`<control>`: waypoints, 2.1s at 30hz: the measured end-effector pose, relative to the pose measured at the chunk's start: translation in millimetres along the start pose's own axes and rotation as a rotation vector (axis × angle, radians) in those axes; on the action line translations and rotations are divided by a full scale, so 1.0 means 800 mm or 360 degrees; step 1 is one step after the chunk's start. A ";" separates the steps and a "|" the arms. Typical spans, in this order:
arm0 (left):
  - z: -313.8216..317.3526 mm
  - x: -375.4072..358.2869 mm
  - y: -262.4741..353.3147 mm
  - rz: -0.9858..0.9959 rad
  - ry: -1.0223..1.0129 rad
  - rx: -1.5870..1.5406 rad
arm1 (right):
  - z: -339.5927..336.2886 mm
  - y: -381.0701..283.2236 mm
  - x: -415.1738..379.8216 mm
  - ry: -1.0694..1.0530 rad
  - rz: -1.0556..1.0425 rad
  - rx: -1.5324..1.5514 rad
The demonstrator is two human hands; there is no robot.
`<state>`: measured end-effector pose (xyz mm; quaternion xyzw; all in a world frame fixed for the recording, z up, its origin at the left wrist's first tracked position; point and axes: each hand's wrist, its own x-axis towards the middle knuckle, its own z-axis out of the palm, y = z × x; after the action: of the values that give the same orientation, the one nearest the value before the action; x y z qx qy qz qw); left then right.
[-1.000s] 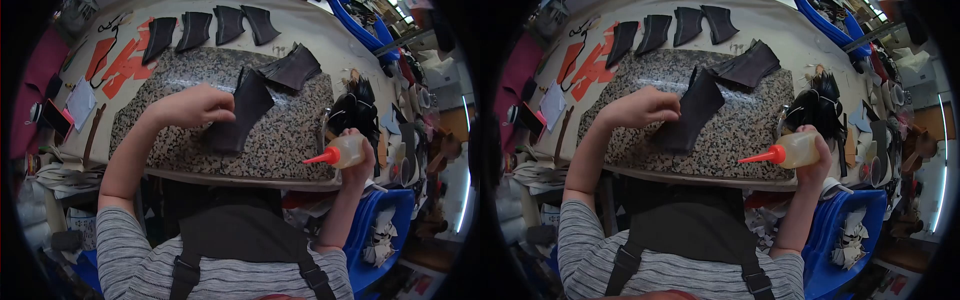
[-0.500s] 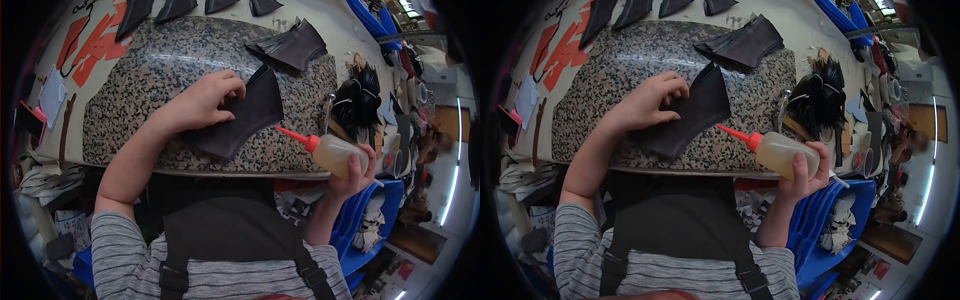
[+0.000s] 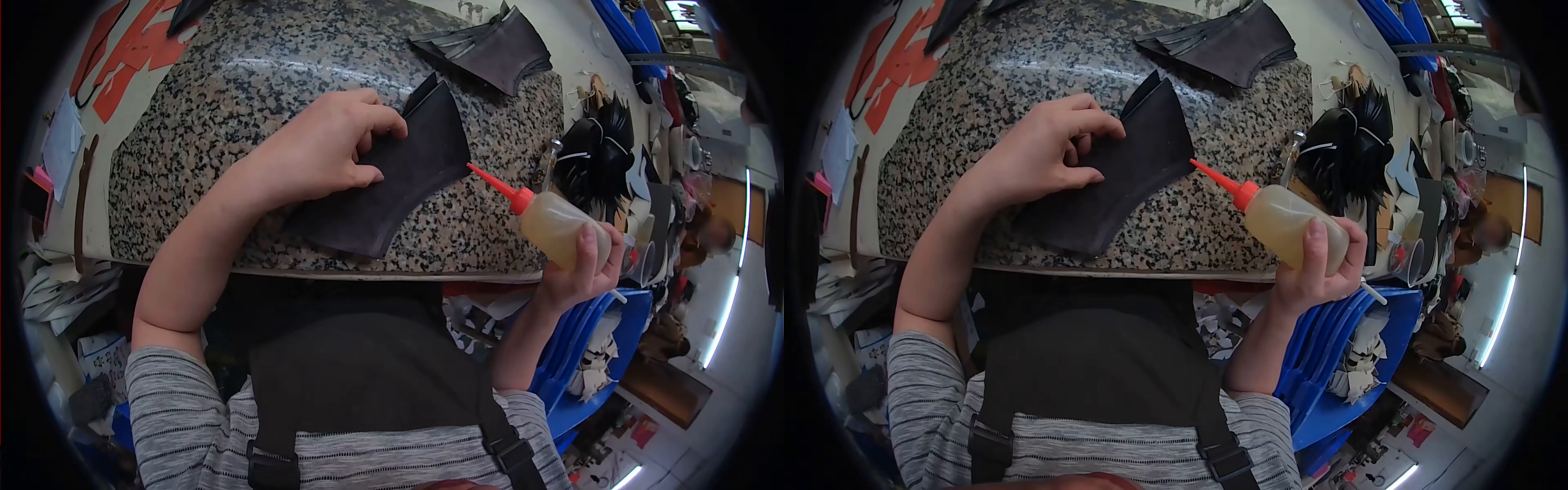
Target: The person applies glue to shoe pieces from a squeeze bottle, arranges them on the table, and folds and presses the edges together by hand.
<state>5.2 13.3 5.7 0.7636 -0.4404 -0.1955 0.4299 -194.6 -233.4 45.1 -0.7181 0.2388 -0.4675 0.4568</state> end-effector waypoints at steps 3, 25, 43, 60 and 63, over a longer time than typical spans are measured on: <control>0.001 0.002 -0.004 0.0029 0.0003 -0.0010 | 0.005 0.005 0.004 0.0012 0.0042 0.0025; 0.002 0.003 -0.009 0.0062 0.0003 0.0001 | 0.027 -0.008 -0.003 -0.0352 0.0108 -0.0010; 0.006 0.001 -0.014 0.0112 0.0060 0.0082 | 0.041 -0.024 -0.005 -0.0630 0.0157 -0.0040; 0.002 0.001 -0.011 0.0117 0.0042 0.0068 | 0.041 -0.041 -0.032 -0.1037 0.0204 0.0055; 0.001 0.000 -0.008 0.0088 0.0023 0.0069 | 0.033 -0.037 -0.031 -0.1098 0.0340 0.0328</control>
<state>8.1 14.5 0.2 0.7616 -0.4624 -0.1683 0.4216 -184.9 -188.8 56.2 -0.7546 0.0961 -0.1695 0.6266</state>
